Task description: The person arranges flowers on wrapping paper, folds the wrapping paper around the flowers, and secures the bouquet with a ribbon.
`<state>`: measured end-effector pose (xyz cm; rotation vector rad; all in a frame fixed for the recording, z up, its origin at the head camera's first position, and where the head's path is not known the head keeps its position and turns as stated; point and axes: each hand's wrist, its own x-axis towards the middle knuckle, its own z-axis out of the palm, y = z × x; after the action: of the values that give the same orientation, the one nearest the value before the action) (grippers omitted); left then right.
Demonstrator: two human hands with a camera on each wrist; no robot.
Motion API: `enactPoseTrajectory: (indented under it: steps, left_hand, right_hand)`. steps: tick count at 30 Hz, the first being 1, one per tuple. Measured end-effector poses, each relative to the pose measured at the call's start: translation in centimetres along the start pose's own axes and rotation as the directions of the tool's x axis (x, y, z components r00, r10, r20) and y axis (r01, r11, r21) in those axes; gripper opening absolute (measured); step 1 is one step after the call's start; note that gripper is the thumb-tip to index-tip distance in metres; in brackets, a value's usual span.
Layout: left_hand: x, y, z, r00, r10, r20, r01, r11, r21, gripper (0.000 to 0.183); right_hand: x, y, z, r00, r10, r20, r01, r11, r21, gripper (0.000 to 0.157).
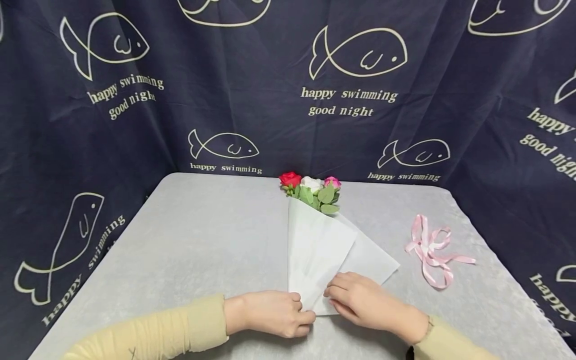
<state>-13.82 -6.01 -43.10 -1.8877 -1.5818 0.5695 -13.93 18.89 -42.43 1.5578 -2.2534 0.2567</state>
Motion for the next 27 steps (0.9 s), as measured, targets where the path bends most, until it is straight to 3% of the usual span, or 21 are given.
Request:
enactPoseTrajectory:
  steps: [4,11,15,21,24,27]
  left_hand:
    - [0.0,0.0,0.0,0.997,-0.067,0.046,0.071,0.995,-0.072,0.016]
    - [-0.8,-0.4,-0.4,0.990,-0.075,0.122,0.096,0.980,-0.176,0.013]
    - [-1.6,-0.8,-0.5,0.985,-0.086,0.153,0.135,0.929,-0.345,0.016]
    - [-2.4,-1.2,-0.3,0.975,-0.151,0.160,0.215,0.812,-0.543,0.015]
    - [-2.7,-1.5,-0.1,0.969,-0.184,0.165,0.246,0.791,-0.561,0.010]
    - [-3.1,-1.7,-0.1,0.950,-0.240,0.198,0.310,0.797,-0.518,0.011]
  right_hand:
    - [1.0,-0.5,-0.5,1.000,0.010,-0.006,-0.010,1.000,-0.005,0.015]
    - [1.5,-1.8,0.5,0.986,-0.124,0.110,0.126,0.992,-0.008,0.044]
    - [1.1,-1.8,1.4,0.970,-0.142,0.198,0.141,0.990,0.018,0.050]
    - [0.2,-1.4,1.9,0.945,-0.167,0.281,0.173,0.985,0.005,0.050]
    - [0.0,-1.4,2.1,0.937,-0.176,0.300,0.188,0.982,-0.012,0.051]
    - [0.0,-1.5,2.1,0.930,-0.188,0.316,0.211,0.977,-0.041,0.051]
